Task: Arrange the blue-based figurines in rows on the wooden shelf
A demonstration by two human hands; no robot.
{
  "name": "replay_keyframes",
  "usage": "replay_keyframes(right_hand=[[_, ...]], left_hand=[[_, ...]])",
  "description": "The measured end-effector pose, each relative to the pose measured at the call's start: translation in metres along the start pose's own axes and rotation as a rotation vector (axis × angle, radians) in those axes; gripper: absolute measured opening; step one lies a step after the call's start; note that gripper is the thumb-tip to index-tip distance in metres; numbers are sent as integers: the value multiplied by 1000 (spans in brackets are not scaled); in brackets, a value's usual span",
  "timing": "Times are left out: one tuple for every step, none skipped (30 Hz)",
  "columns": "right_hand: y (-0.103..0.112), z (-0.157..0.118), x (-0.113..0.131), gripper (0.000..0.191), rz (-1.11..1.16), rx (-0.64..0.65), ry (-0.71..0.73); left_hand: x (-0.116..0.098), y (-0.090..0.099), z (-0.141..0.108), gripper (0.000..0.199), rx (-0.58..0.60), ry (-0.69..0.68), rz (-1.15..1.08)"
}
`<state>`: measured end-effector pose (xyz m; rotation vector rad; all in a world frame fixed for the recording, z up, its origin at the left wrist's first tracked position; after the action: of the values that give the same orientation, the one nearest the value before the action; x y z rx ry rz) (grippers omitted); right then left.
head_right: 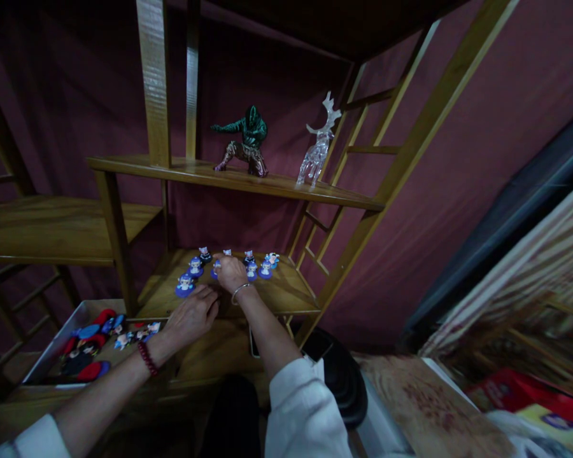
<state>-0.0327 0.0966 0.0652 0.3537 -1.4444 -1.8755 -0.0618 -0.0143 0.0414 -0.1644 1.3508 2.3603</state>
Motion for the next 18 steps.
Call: replay_keyframes(right_hand=[[-1,1,0,39,0,1,1],[-1,1,0,39,-1,1,0],[-2,1,0,39,-1,1,0],[-3,2,0,39,-1,-1,0],[-3,2,0,39,-1,-3,5],[-4,2,1,39,-1,-5,9],[-4,3,1,39,-1,-7,14],[-5,3,2,39,-1,-8,18],[-5,3,2,39,-1,-7,18],[-5,3,3,39,0,-4,16],[-5,4,3,39,1,0,12],[-6,4,4,39,2,4,9],[-6,4,4,39,2,8,6],[-5,4,4,40,3,10,2],[-5,4,4,40,2,14,-3],[-5,3,5,41,2,20,-9],[-5,3,5,42,1,30,-14],[-4,2,5,44,-1,37,-14]], left_hand=[[0,0,0,21,0,1,-1],[0,0,0,21,3,2,0],[0,0,0,21,6,3,3],[-1,0,0,22,10,4,8],[-1,0,0,22,15,4,15],[-1,0,0,22,17,3,21],[-2,0,0,22,18,1,25],[-2,1,0,22,17,2,28],[-2,1,0,22,17,2,30],[-2,1,0,22,19,2,30],[-2,0,0,22,21,2,30],[-1,0,0,22,23,3,29],[-1,0,0,22,25,3,27],[-1,0,0,22,27,4,26],[-1,-1,0,22,28,5,27],[-1,-1,0,23,29,7,29],[0,-1,0,23,32,8,33],[0,-2,0,24,33,7,36]])
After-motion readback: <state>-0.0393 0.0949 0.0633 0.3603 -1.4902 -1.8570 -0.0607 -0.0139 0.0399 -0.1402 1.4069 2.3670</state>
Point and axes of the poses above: each hand's wrist, its own z-axis towards the middle knuckle, its own y-axis out of the back of the hand, x = y × z, the point moved 8 cm from there along z, towards the middle knuckle, and after that the axes turned 5 degrees about y, right-handed, at the moved point
